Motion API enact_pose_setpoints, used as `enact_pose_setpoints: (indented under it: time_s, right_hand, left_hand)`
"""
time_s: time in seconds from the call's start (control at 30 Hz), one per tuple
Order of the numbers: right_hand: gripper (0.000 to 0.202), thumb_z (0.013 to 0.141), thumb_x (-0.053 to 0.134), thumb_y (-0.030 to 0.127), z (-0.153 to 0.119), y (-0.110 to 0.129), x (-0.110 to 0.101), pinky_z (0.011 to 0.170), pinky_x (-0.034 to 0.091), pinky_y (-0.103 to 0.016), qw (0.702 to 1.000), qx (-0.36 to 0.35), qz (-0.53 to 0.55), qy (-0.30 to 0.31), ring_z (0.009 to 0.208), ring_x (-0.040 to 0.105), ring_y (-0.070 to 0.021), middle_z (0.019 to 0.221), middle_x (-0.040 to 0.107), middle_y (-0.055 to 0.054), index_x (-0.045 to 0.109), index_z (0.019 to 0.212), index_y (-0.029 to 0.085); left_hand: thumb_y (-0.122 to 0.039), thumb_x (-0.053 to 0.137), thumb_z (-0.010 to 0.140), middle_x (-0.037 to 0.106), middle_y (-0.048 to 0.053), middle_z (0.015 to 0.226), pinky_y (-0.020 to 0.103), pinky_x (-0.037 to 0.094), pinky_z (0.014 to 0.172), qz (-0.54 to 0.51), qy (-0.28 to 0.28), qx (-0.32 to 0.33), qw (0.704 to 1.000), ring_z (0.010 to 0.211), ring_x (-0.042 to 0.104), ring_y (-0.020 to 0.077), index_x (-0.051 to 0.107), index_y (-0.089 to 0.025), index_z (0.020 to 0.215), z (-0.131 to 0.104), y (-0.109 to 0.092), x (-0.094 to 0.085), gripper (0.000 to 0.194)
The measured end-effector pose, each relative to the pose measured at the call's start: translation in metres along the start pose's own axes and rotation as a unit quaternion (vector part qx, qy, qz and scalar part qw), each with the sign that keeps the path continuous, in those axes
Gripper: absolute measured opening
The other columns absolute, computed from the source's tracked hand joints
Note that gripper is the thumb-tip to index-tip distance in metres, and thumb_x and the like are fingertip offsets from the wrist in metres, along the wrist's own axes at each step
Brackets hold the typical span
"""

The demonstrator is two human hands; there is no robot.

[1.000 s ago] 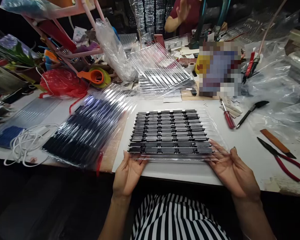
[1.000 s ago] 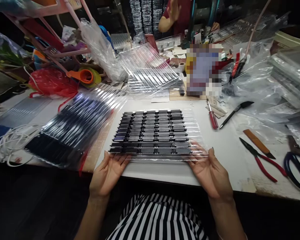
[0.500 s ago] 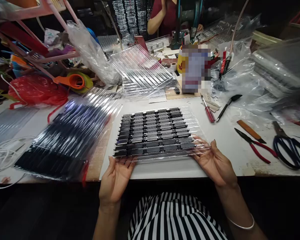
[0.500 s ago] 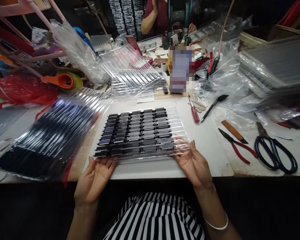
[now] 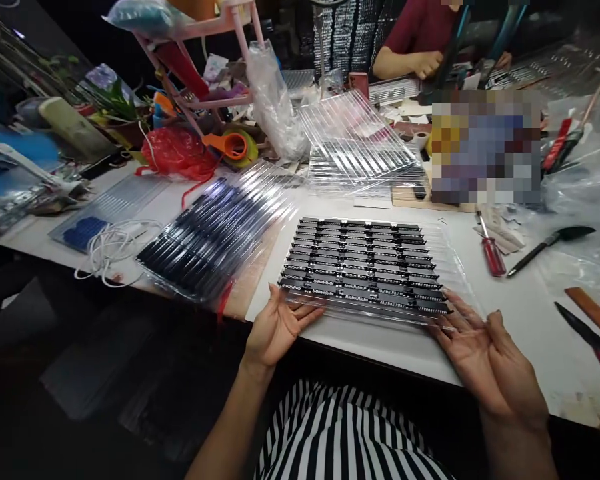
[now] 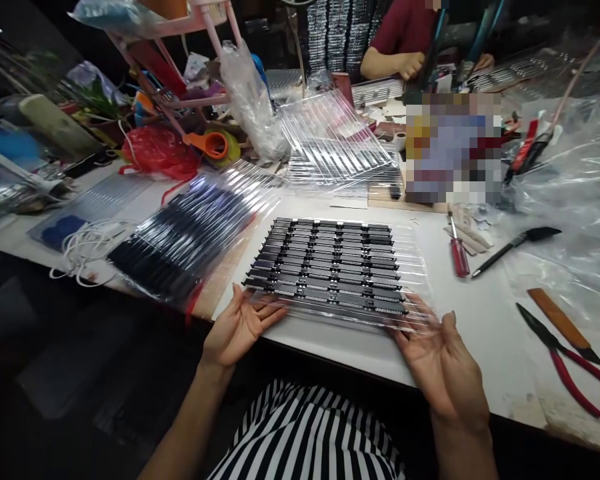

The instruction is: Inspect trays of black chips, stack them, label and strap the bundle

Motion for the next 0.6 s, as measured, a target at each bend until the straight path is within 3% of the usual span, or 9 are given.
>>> enact_pose_setpoints:
  time_s: [0.2,0.4,0.6]
  right_hand:
    - [0.046,0.09,0.037,0.052,-0.002,-0.001,0.002,0.108,0.036,-0.045,1.0,-0.007,-0.004,-0.001,0.114,0.056,-0.0223,0.119,0.063,-0.009,0.064,0.112,0.021]
    - [0.039,0.09,0.041,0.047,0.0,0.005,-0.017,0.098,0.045,-0.048,0.998,0.018,-0.043,0.053,0.102,0.063,-0.0245,0.104,0.069,-0.009,0.068,0.103,0.021]
    - [0.041,0.089,0.043,0.051,0.004,0.0,-0.025,0.097,0.045,-0.051,0.993,-0.053,-0.072,0.08,0.095,0.066,-0.0263,0.092,0.071,-0.009,0.07,0.095,0.021]
  left_hand:
    - [-0.042,0.031,0.094,0.071,0.014,0.093,0.05,0.042,0.096,-0.023,0.0,0.022,0.999,0.097,0.066,0.027,0.066,-0.014,0.085,0.002,0.002,-0.001,0.045]
    - [-0.041,0.03,0.095,0.07,0.014,0.101,0.049,0.042,0.096,-0.037,-0.007,0.014,0.999,0.102,0.063,0.0279,0.065,-0.016,0.09,0.001,0.001,-0.004,0.043]
    - [-0.044,0.03,0.094,0.069,0.014,0.101,0.048,0.046,0.093,-0.026,-0.023,0.016,0.999,0.105,0.062,0.0283,0.064,-0.015,0.095,0.002,0.0,-0.004,0.044]
Point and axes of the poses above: each hand's wrist, its own z-axis towards the middle knuckle, its own x-axis out of the palm, y = z × x, the point moved 1 cm from there along z, towards the middle knuckle
